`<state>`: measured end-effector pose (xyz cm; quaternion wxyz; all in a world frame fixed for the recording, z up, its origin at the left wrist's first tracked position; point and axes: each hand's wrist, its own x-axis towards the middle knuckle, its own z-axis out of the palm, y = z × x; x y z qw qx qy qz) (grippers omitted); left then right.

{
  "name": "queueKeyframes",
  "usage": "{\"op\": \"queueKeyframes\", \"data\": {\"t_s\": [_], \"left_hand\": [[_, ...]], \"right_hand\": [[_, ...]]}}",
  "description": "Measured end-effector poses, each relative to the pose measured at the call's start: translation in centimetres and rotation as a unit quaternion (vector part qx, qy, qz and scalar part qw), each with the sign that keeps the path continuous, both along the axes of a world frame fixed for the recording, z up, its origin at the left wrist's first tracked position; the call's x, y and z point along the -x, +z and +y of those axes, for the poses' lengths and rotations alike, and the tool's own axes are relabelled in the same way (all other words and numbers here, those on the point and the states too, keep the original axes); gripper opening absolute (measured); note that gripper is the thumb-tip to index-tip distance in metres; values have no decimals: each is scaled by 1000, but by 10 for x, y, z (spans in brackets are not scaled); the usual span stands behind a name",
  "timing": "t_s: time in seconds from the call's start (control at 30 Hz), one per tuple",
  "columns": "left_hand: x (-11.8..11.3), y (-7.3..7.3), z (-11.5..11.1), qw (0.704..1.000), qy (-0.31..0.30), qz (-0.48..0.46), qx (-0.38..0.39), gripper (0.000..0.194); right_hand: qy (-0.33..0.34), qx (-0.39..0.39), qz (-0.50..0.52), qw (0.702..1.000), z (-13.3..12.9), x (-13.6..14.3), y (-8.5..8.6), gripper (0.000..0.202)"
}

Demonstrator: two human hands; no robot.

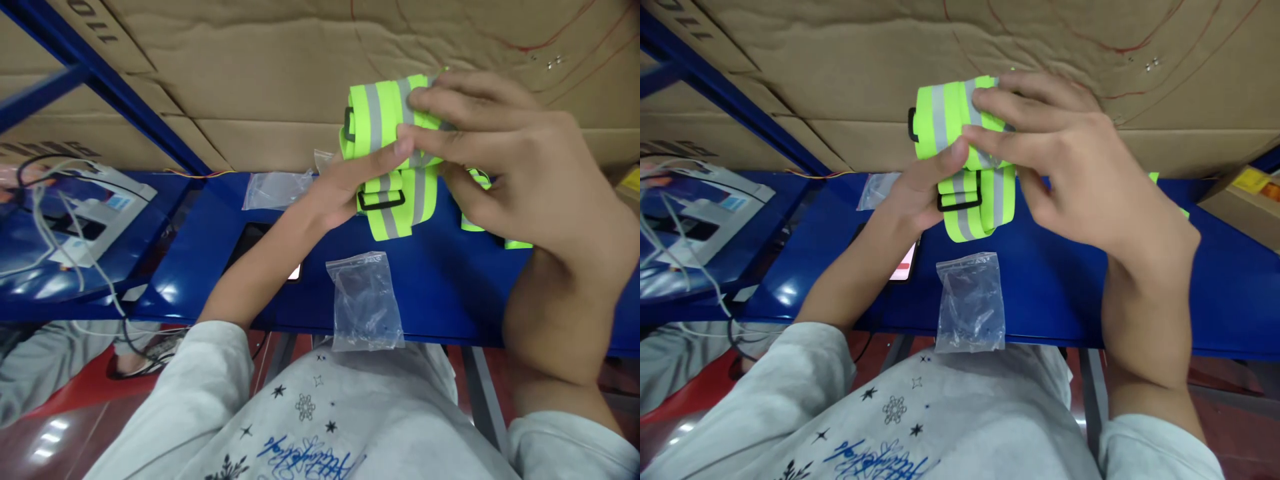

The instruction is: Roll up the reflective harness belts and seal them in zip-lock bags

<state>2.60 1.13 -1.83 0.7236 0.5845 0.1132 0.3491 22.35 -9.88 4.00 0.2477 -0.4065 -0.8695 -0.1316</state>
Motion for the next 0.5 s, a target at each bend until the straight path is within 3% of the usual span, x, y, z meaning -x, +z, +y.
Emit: {"op": "queueKeyframes", "data": {"t_s": [0.1, 0.23, 0.33, 0.4, 0.5], "left_hand": [[2, 0, -3, 998, 23, 34, -49, 26], [6, -1, -8, 994, -17, 45, -99, 35], [6, -6, -6, 995, -24, 21, -97, 40], [4, -10, -1, 997, -17, 16, -69, 44], [2, -15, 6, 998, -7, 30, -46, 44]], "right_hand": [[-20, 34, 82, 996, -6, -2, 6, 44], [-77, 77, 245, 963, 4, -8, 4, 55], [-80, 170, 301, 935, 15, -8, -3, 40], [-94, 182, 319, 925, 19, -4, -5, 35], [-119, 171, 288, 935, 16, 3, -5, 39]]}}
